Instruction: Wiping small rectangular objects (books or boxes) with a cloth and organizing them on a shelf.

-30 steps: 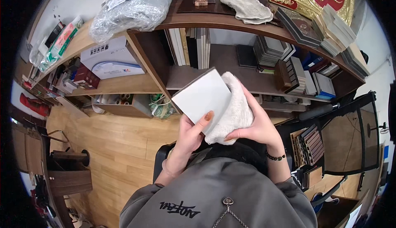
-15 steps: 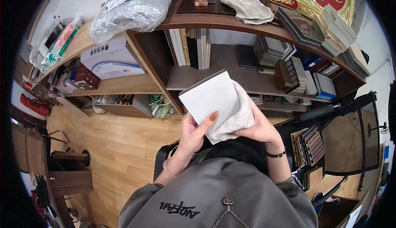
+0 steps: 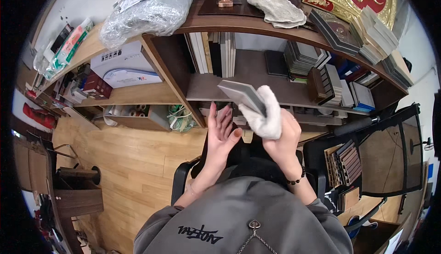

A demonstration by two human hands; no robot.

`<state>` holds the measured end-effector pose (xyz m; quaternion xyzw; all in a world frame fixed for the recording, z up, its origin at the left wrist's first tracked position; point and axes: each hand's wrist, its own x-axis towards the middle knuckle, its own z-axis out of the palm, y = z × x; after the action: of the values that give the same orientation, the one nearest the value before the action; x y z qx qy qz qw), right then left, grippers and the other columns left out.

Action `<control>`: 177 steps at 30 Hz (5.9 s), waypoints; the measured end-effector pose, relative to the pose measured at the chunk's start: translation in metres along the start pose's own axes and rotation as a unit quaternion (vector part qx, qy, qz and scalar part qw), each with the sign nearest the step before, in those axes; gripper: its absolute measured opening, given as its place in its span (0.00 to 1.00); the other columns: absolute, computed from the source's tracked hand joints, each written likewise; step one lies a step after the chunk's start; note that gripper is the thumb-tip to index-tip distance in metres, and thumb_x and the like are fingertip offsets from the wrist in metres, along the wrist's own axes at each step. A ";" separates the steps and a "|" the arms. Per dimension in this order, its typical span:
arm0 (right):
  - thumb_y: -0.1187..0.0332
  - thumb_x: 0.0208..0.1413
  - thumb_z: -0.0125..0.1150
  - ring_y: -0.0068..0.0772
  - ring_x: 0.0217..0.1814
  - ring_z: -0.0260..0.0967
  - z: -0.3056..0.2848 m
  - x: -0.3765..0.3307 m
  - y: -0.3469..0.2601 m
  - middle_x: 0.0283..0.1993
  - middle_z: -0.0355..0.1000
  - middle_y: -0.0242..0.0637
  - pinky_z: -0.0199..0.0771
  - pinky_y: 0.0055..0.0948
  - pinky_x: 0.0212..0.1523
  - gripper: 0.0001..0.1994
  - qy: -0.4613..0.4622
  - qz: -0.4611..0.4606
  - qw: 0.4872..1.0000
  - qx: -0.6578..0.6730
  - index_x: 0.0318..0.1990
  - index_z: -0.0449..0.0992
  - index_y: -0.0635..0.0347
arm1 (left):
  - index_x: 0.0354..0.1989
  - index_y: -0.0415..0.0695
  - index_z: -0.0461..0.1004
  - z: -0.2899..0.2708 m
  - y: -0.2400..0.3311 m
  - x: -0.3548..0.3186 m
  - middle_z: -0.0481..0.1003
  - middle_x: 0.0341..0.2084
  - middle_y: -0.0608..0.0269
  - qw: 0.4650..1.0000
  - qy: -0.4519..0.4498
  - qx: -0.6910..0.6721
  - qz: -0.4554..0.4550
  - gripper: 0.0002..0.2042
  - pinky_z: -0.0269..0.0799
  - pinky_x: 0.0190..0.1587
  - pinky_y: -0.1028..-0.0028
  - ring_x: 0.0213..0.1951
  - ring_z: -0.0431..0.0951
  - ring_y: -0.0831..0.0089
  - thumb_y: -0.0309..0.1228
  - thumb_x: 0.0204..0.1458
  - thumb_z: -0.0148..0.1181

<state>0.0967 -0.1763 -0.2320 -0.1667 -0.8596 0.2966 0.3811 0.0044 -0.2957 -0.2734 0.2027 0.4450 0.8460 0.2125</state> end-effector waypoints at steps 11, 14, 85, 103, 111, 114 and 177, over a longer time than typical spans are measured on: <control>0.75 0.38 0.64 0.37 0.45 0.71 0.010 -0.025 -0.005 0.43 0.75 0.40 0.70 0.30 0.45 0.16 -0.074 -0.058 0.991 0.099 0.40 0.77 0.61 | 0.62 0.44 0.55 -0.004 0.001 -0.001 0.62 0.56 0.52 0.982 0.012 -0.144 -0.119 0.35 0.57 0.60 0.62 0.57 0.64 0.60 0.60 0.55 0.37; 0.74 0.50 0.61 0.28 0.51 0.68 -0.008 -0.023 0.011 0.46 0.73 0.38 0.67 0.27 0.50 0.13 0.034 0.278 0.897 0.342 0.44 0.74 0.66 | 0.63 0.43 0.53 -0.001 0.015 0.012 0.58 0.59 0.53 0.971 0.000 -0.214 -0.105 0.35 0.54 0.62 0.62 0.59 0.60 0.59 0.59 0.56 0.36; 0.66 0.51 0.62 0.27 0.48 0.69 -0.016 -0.017 0.010 0.48 0.71 0.35 0.66 0.28 0.52 0.21 -0.047 0.347 0.884 0.309 0.51 0.70 0.65 | 0.49 0.37 0.67 0.013 0.017 -0.010 0.72 0.44 0.62 0.994 -0.082 -0.027 -0.066 0.15 0.66 0.48 0.77 0.44 0.71 0.79 0.30 0.56 0.54; 0.73 0.48 0.65 0.23 0.48 0.67 -0.018 -0.017 0.007 0.45 0.71 0.34 0.66 0.24 0.50 0.23 -0.040 0.254 0.912 0.319 0.52 0.67 0.66 | 0.41 0.36 0.70 0.008 0.011 -0.011 0.74 0.35 0.68 0.998 -0.048 0.027 -0.035 0.08 0.65 0.40 0.84 0.35 0.70 0.87 0.27 0.56 0.55; 0.67 0.56 0.57 0.22 0.43 0.68 -0.004 -0.023 0.013 0.41 0.72 0.34 0.68 0.24 0.44 0.16 -0.064 0.163 0.938 0.300 0.49 0.70 0.68 | 0.44 0.35 0.70 0.006 -0.001 -0.002 0.75 0.35 0.67 0.996 -0.027 -0.003 -0.087 0.11 0.67 0.39 0.84 0.36 0.72 0.85 0.28 0.56 0.55; 0.64 0.57 0.55 0.22 0.42 0.68 -0.009 -0.030 0.054 0.41 0.72 0.35 0.68 0.24 0.44 0.18 -0.037 0.203 0.938 0.278 0.50 0.70 0.69 | 0.46 0.35 0.70 0.007 -0.020 -0.001 0.75 0.35 0.67 0.987 -0.067 0.008 -0.146 0.12 0.67 0.39 0.83 0.37 0.73 0.84 0.28 0.56 0.55; 0.65 0.55 0.58 0.22 0.40 0.70 -0.026 -0.085 0.215 0.39 0.74 0.34 0.69 0.23 0.40 0.17 0.035 0.525 0.813 0.251 0.45 0.72 0.71 | 0.52 0.45 0.70 0.062 -0.288 0.278 0.65 0.55 0.52 0.647 -0.325 0.637 0.265 0.22 0.65 0.55 0.64 0.60 0.60 0.53 0.29 0.46 0.60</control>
<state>0.1853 -0.0448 -0.4027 -0.5014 -0.5233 0.6509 0.2261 -0.1411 0.0435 -0.4403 0.6595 0.7039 0.2540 -0.0709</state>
